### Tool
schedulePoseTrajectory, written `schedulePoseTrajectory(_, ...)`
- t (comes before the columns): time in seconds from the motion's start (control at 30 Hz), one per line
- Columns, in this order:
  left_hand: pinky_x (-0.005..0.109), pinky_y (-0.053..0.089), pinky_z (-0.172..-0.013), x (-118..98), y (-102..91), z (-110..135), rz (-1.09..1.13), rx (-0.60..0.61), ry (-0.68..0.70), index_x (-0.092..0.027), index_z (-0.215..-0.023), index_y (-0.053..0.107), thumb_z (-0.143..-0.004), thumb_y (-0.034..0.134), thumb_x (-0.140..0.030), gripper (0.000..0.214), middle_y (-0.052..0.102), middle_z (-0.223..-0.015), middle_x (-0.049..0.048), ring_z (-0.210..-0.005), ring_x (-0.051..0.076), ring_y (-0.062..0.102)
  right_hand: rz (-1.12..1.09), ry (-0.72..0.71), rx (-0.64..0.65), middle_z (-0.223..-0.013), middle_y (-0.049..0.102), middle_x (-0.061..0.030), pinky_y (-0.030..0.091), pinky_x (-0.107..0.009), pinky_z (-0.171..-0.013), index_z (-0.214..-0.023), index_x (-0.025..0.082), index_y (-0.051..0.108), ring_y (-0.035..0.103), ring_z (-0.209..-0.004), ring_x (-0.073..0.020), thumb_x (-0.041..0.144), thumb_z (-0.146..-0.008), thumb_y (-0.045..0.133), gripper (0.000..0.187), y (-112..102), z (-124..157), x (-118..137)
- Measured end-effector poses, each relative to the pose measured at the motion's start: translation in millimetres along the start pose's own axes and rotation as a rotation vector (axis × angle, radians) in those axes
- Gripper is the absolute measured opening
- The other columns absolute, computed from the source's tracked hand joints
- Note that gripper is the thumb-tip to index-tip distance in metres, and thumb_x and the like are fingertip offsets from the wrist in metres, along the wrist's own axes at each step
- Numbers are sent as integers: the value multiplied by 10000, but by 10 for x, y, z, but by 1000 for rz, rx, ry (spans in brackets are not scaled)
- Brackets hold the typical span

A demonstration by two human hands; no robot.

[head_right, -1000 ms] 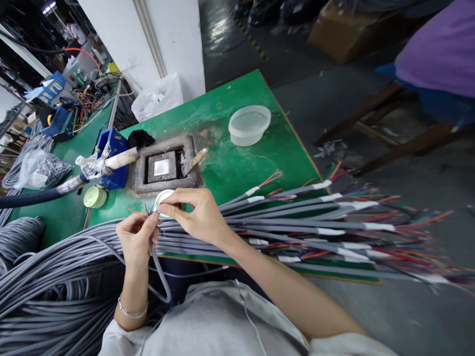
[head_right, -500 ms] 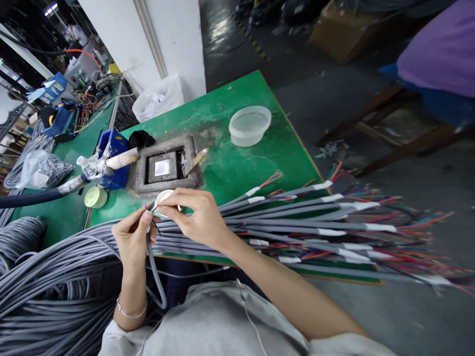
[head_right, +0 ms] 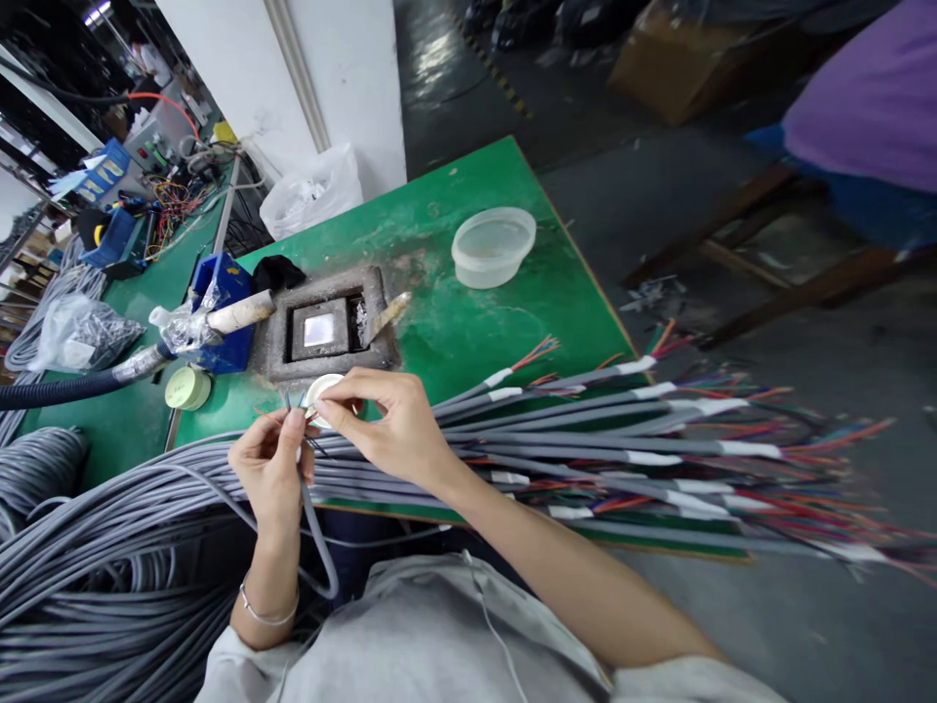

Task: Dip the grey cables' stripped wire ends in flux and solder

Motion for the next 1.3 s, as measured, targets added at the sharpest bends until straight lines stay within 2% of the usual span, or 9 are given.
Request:
schedulePoseTrajectory(0.17, 120, 266, -221, 17, 16, 7, 25, 12, -29, -119, -644, 633, -684, 724, -395, 293, 636, -510, 1, -237, 36, 421, 9, 33, -3, -593, 646, -19, 428, -246, -514, -636, 180, 689, 551, -545, -120, 187, -730, 607, 124, -5, -1, -4)
schedulePoseTrajectory(0.3, 106, 265, -232, 11, 8, 11, 141, 8, -50, -143, -674, 568, -725, 689, -411, 299, 640, -535, -15, -239, 24, 409, -8, 48, -12, -594, 653, -19, 429, -239, -509, -630, 176, 694, 546, -536, -114, 188, -721, 608, 125, 1, -3, -3)
schedulePoseTrajectory(0.47, 113, 307, -245, 30, 12, 2, 271, 128, -142, -164, -641, 477, -668, 744, -364, 335, 625, -548, -43, -249, 20, 396, 0, 42, -19, -603, 673, -15, 410, -221, -485, -636, 174, 701, 554, -528, -105, 171, -718, 615, 119, 1, -3, -9)
schedulePoseTrajectory(0.6, 121, 315, -242, 17, -19, -15, 138, 122, -176, -143, -693, 596, -663, 742, -367, 270, 606, -485, -30, -247, 44, 431, 4, 32, -6, -643, 694, -21, 423, -224, -498, -666, 180, 710, 581, -553, -114, 202, -743, 625, 116, -3, -2, -11)
schedulePoseTrajectory(0.67, 140, 337, -244, -9, -37, -17, 62, 143, -163, -124, -659, 639, -651, 744, -387, 283, 627, -500, 0, -259, 61, 459, 11, 31, 1, -636, 692, -21, 428, -227, -500, -664, 180, 709, 575, -541, -114, 224, -748, 634, 121, -6, -4, -9)
schedulePoseTrajectory(0.8, 162, 368, -255, -41, -65, -11, -25, 152, -114, -117, -516, 614, -617, 764, -374, 314, 632, -504, 20, -278, 75, 482, 31, 20, 20, -639, 695, -24, 430, -233, -507, -636, 181, 691, 580, -543, -119, 228, -750, 636, 135, -12, -11, -2)
schedulePoseTrajectory(1.03, 127, 287, -233, -9, -113, -30, 60, 57, -93, -122, -512, 600, -653, 741, -388, 333, 619, -495, -3, -249, 26, 409, 24, -75, 98, -688, 696, -33, 446, -216, -531, -681, 166, 680, 584, -576, -107, 164, -777, 590, 132, 17, -6, 14)
schedulePoseTrajectory(1.2, 131, 309, -250, -28, -123, -36, 34, 42, -42, -132, -572, 661, -661, 746, -343, 244, 625, -498, -10, -268, 30, 425, 90, -108, 89, -694, 685, -23, 450, -225, -547, -695, 178, 653, 573, -582, -107, 177, -803, 582, 130, 14, -1, 19)
schedulePoseTrajectory(1.3, 136, 332, -268, -40, -111, -25, -28, 24, -1, -138, -654, 705, -642, 762, -318, 189, 568, -427, -38, -273, 41, 431, 125, -139, 88, -701, 674, -21, 447, -221, -550, -707, 181, 638, 565, -589, -102, 186, -823, 573, 133, 8, 7, 26)
Point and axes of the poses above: each hand's wrist, its own z-axis away from the middle knuckle, its own y-axis out of the palm, x = y × z, the point moved 1 cm from there along -z, towards the middle knuckle
